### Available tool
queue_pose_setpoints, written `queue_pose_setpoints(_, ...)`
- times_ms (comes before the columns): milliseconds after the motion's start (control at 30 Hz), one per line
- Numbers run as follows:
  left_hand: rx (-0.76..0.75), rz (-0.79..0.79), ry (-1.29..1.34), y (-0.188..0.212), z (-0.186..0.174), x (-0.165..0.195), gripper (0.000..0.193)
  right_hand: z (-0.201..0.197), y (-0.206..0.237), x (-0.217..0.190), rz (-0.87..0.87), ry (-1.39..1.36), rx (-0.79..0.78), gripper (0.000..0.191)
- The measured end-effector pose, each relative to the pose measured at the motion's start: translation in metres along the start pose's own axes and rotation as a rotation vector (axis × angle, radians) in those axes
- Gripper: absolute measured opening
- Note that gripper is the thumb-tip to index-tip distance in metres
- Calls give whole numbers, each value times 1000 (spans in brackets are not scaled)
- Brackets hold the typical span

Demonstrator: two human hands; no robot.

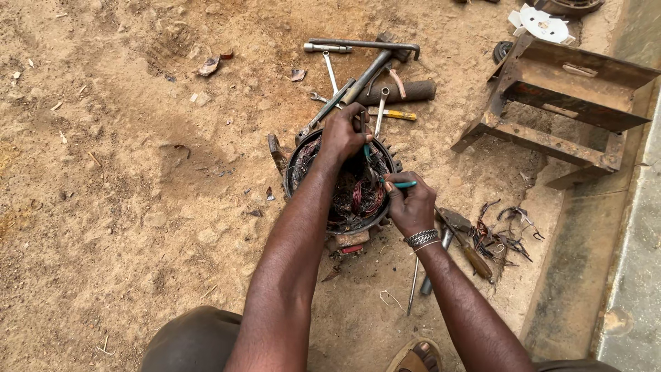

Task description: The person sits on the ground and uses a screwdriver and pliers to pry and pull burnt copper windings out of an electric motor stator, working around the housing and dropping extracted wire pieces onto the ground beside them.

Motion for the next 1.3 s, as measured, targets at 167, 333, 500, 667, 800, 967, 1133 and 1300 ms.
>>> queue_pose_setpoints(167, -57, 89, -90, 9, 20, 8, 34, 6, -8, 21, 162, -79, -104, 6)
queue_pose_setpoints(333, -229, -64, -166, 36, 24, 19, 154, 15, -32, 36, 58, -53, -185, 30)
queue_pose_setpoints(500, -272, -136, -239, 42, 30, 33, 183, 44, -65, 42, -19, -1137, -430, 93)
queue_pose_setpoints(667, -77, 54, -217, 56, 56, 49, 152, 67, -69, 54, 64, -1549, -419, 86)
queue_pose_setpoints(800, -100, 19, -253, 70, 61, 63, 109, 79, -60, 59, 73, -1525, -339, 72)
queue_pose_setpoints(967, -204, -25, -457, 63, 50, 81, 124, 90, -64, 65, 44, -1483, -332, 56)
queue_pose_setpoints(1133, -32, -72, -627, 55, 53, 102, 135, 99, -75, 64, 57, -1409, -349, 43)
queue_pose_setpoints(1300, 49, 127, -139, 88, 41, 92, 84, 118, -72, 34, 105, -1521, -242, 36)
Point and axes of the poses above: each hand's wrist, its own y-axis away from the middle knuckle, its own z-axis out of the palm, x = y × z, the point moved 1 cm from there along -y, towards the middle knuckle, and after that the axes turned 15 degrees about y, right-handed, at the moved point
